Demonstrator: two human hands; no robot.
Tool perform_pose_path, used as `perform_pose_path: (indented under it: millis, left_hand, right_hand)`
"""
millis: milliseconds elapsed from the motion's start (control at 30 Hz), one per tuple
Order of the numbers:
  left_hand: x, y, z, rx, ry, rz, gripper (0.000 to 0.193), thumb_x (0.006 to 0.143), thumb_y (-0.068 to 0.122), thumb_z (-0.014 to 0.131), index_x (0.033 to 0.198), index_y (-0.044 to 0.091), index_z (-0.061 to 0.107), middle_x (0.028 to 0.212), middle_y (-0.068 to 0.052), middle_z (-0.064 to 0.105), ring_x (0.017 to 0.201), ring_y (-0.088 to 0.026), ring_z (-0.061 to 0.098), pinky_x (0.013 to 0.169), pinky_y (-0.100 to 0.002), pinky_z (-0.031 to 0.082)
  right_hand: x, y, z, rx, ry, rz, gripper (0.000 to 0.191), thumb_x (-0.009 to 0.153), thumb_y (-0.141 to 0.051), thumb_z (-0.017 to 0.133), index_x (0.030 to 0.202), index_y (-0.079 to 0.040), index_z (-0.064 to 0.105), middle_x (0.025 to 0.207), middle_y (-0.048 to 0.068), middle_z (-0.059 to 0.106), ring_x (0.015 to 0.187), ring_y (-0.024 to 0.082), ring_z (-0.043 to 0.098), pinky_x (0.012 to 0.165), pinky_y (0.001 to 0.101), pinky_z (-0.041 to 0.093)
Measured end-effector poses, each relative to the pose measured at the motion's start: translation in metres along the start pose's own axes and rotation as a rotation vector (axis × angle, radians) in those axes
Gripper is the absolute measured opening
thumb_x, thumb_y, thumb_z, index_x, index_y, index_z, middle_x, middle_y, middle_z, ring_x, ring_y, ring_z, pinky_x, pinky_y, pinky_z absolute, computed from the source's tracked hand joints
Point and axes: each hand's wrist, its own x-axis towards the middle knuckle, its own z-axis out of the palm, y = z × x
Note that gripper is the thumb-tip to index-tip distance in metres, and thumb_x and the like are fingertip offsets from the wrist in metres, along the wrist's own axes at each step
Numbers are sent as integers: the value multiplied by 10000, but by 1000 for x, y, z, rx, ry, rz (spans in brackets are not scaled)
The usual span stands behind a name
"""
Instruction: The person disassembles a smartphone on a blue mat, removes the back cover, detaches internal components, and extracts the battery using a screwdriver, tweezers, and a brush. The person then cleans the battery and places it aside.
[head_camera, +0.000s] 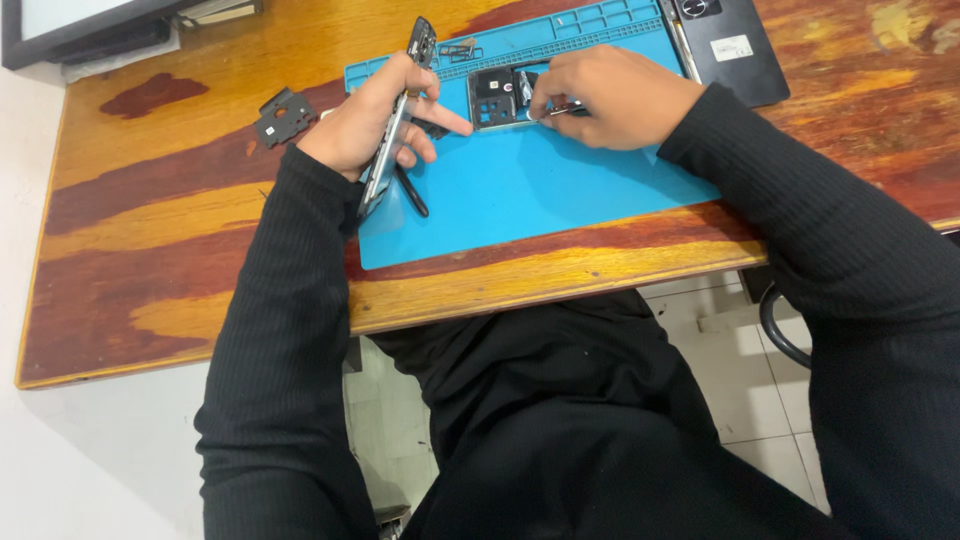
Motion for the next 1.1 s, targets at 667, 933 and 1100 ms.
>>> perform_pose_path:
  millis: [667, 933, 1100]
  left_hand:
    - [3, -2, -2, -7, -8, -19, 435, 1014, 534, 384, 1093, 125, 506, 1158, -255, 770, 655, -120, 672, 511, -223, 487]
    - [0, 0, 0, 17, 8, -13, 426, 1014, 518, 398, 1094, 118, 520, 1162, -252, 777, 666, -121, 671, 525, -223, 489]
    - [1, 1, 1, 10, 10, -2, 414, 1013, 515, 386, 1083, 128, 515, 1146, -254, 772, 661, -121, 671, 519, -222, 487]
  right_hand:
    - [2, -2, 3, -1, -12, 53, 233, 839, -131, 677, 1044, -32, 730, 1023, 143, 706, 927, 307, 698, 820, 442, 548]
    - [2, -7, 2, -31, -34, 83, 206, 885, -89, 641, 1068, -35, 720, 1027, 151, 716, 918, 331, 696, 819, 460, 541]
    - [3, -9, 3, -29, -27, 85, 210, 896, -85, 635, 1083, -27, 709, 1049, 154, 722, 921, 332, 704, 813, 459, 543]
